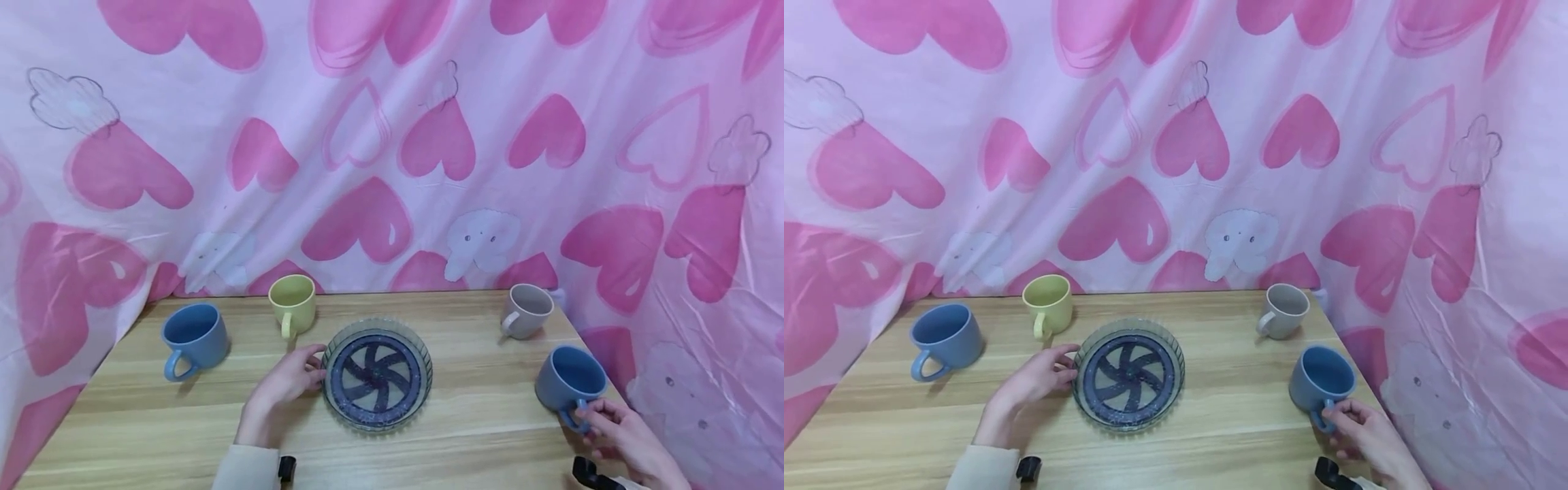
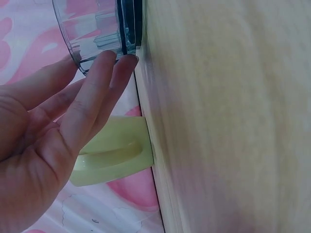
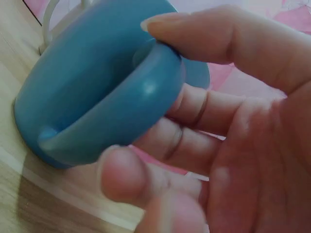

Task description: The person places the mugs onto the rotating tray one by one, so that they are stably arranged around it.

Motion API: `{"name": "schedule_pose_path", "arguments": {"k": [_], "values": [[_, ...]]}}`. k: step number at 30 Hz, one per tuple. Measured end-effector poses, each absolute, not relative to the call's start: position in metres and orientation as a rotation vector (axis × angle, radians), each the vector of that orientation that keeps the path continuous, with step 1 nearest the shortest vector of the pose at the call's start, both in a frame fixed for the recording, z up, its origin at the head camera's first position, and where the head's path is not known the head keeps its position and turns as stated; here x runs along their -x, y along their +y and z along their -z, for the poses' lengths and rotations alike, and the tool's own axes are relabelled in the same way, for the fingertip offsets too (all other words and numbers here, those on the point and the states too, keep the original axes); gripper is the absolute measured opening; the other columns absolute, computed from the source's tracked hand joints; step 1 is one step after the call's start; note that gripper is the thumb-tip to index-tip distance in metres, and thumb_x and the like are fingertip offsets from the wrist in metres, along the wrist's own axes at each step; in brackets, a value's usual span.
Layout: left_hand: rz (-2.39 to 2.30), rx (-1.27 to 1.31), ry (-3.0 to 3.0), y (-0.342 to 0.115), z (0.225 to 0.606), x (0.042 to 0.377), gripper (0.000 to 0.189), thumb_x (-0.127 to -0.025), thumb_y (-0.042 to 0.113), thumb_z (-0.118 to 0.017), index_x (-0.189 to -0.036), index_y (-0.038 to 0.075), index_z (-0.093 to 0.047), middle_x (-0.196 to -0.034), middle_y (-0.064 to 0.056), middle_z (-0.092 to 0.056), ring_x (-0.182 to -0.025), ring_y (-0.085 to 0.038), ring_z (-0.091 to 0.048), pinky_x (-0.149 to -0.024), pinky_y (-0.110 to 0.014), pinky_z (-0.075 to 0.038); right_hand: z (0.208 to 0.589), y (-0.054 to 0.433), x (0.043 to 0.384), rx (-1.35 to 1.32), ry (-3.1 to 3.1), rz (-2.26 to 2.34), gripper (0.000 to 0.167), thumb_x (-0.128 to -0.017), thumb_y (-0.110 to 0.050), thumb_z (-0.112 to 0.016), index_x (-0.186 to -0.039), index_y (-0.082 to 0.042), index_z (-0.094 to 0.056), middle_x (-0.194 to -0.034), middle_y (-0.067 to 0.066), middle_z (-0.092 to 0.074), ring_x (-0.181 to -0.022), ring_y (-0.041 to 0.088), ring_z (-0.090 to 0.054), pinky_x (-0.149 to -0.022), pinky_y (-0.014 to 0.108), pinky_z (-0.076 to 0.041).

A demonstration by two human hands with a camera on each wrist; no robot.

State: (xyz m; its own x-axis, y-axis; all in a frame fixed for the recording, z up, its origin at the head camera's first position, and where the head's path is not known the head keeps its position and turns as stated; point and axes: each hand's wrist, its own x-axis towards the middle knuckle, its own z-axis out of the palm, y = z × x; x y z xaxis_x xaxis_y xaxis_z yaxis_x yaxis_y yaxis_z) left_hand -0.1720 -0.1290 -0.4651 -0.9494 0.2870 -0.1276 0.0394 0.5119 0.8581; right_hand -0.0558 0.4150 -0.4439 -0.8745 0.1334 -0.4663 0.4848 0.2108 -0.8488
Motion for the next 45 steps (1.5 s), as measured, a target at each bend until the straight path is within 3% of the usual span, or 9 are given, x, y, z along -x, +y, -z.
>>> {"name": "schedule_pose_path", "arguments": {"k": [8,16,23,27,34,45], "values": [[-1.415,-0.272,2.48,-0.127,0.465,0.174,0.053,-0.088,-0.008,-0.063,-0.138,-0.009,-0.046,-0.1,-0.014,-0.062,-0.094,-0.025,-0.061,-0.076,-0.033,-0.057,0.44,0.409,0.06,-0.753,2.264,1.566,0.026,-0.097,-0.024,-0.06,-0.103,0.002,-0.057,-0.083,0.01,-0.063,-0.068,0.028,-0.062,-0.066,0.042,-0.058],[-1.459,-0.252,2.443,-0.125,0.465,0.173,0.052,-0.089,-0.009,-0.062,-0.138,-0.008,-0.046,-0.102,-0.016,-0.062,-0.092,-0.024,-0.062,-0.075,-0.034,-0.057,0.445,0.412,0.055,-0.771,2.352,1.578,0.029,-0.097,-0.028,-0.063,-0.092,0.001,-0.06,-0.078,0.009,-0.062,-0.066,0.026,-0.064,-0.066,0.038,-0.059],[-1.439,-0.248,2.458,-0.127,0.465,0.174,0.053,-0.088,-0.009,-0.061,-0.139,-0.008,-0.045,-0.1,-0.014,-0.061,-0.092,-0.024,-0.061,-0.074,-0.033,-0.057,0.445,0.419,0.058,-0.787,2.395,1.592,0.039,-0.098,-0.039,-0.058,-0.103,-0.001,-0.064,-0.083,0.007,-0.064,-0.073,0.025,-0.065,-0.07,0.031,-0.057],[-1.428,-0.249,2.472,-0.13,0.465,0.173,0.053,-0.088,-0.008,-0.062,-0.139,-0.008,-0.045,-0.098,-0.013,-0.061,-0.092,-0.024,-0.061,-0.075,-0.033,-0.057,0.446,0.417,0.059,-0.751,2.435,1.623,0.038,-0.099,-0.037,-0.058,-0.104,0.0,-0.065,-0.083,0.005,-0.066,-0.071,0.023,-0.067,-0.069,0.029,-0.057],[-1.445,-0.261,2.455,-0.131,0.466,0.171,0.054,-0.088,-0.008,-0.062,-0.139,-0.009,-0.045,-0.098,-0.013,-0.061,-0.09,-0.023,-0.061,-0.075,-0.034,-0.057,0.443,0.407,0.059,-0.641,2.634,1.691,0.042,-0.101,-0.032,-0.056,-0.092,0.009,-0.06,-0.078,0.006,-0.066,-0.066,0.021,-0.067,-0.063,0.03,-0.058],[-1.441,-0.264,2.45,-0.131,0.464,0.172,0.054,-0.088,-0.008,-0.062,-0.139,-0.009,-0.044,-0.099,-0.014,-0.061,-0.092,-0.025,-0.061,-0.075,-0.033,-0.057,0.42,0.373,0.079,-0.463,2.789,1.776,0.041,-0.099,-0.027,-0.059,-0.097,0.014,-0.058,-0.074,0.0,-0.066,-0.061,0.02,-0.066,-0.06,0.028,-0.057]]}}
